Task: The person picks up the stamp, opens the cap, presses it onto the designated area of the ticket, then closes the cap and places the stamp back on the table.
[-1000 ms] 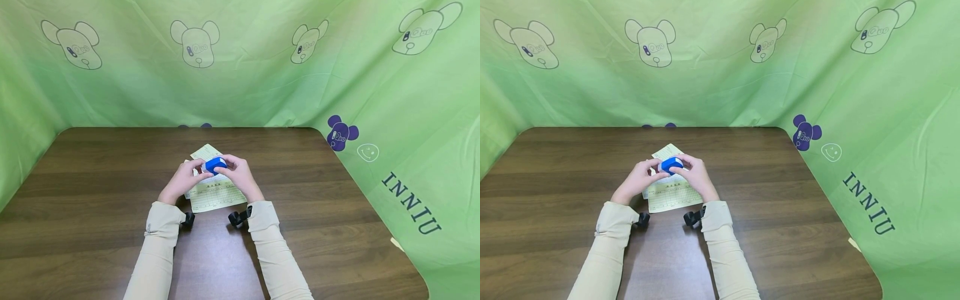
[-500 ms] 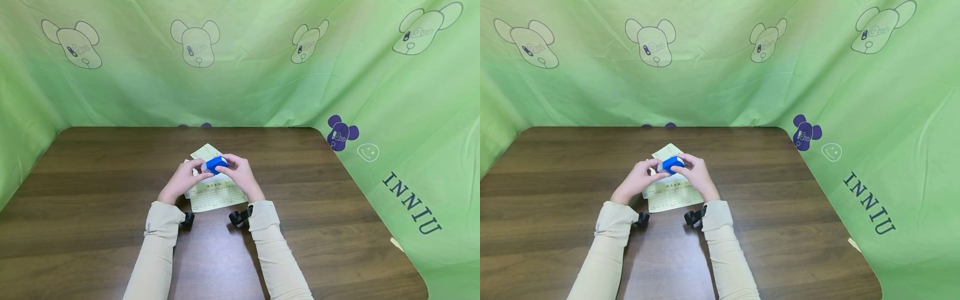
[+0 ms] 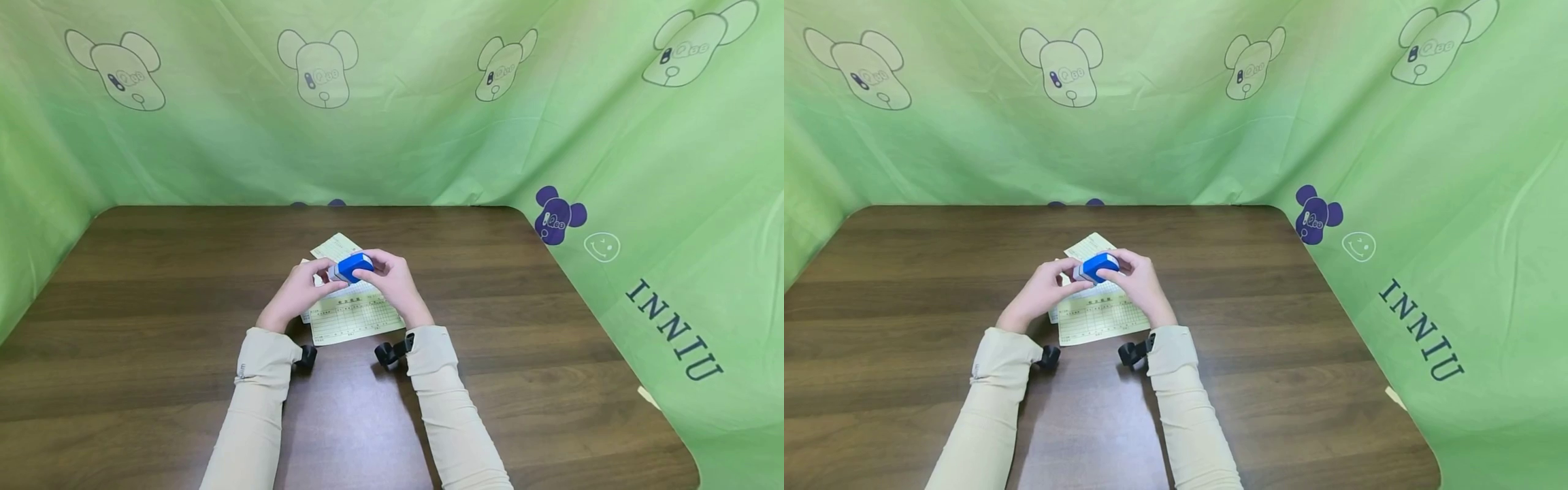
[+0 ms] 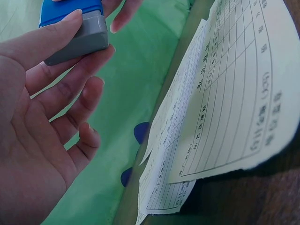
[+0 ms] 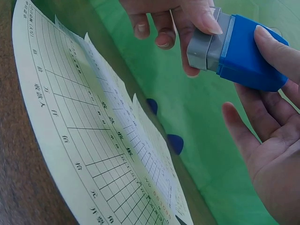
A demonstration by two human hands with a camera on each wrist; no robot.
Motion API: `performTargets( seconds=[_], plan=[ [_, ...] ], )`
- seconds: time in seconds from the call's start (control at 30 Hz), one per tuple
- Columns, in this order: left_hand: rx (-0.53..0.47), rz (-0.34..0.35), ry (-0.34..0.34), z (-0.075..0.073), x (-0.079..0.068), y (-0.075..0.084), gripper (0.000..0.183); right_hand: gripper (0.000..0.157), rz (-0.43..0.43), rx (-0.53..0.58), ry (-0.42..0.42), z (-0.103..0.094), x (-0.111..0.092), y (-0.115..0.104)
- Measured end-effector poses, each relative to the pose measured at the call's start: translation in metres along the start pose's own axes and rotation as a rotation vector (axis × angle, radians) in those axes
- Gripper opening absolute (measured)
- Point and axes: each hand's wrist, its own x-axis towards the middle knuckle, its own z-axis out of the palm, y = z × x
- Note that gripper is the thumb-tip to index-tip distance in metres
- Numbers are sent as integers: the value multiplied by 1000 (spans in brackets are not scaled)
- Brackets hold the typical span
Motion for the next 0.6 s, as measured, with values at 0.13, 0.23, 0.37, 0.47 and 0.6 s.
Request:
performTargets(
  seconds=[0.13, 0.23, 0.37, 0.47, 0.6],
  plan=[
    [-2, -8, 3, -1, -1, 0, 27, 35, -2, 15, 4, -1, 0, 0],
    [0, -10, 13, -1, -2, -1, 31, 34, -11, 21, 13, -2, 0, 0],
    [4, -14, 25, -3, -3, -3, 34, 33, -14, 34, 25, -4, 1, 1],
    [-6, -24, 28, -4, -3, -4, 33, 34, -6, 49, 29, -5, 2, 2],
    [-29, -44, 36, -6, -4, -4, 30, 35, 4, 49, 32, -6, 1, 2]
  ],
)
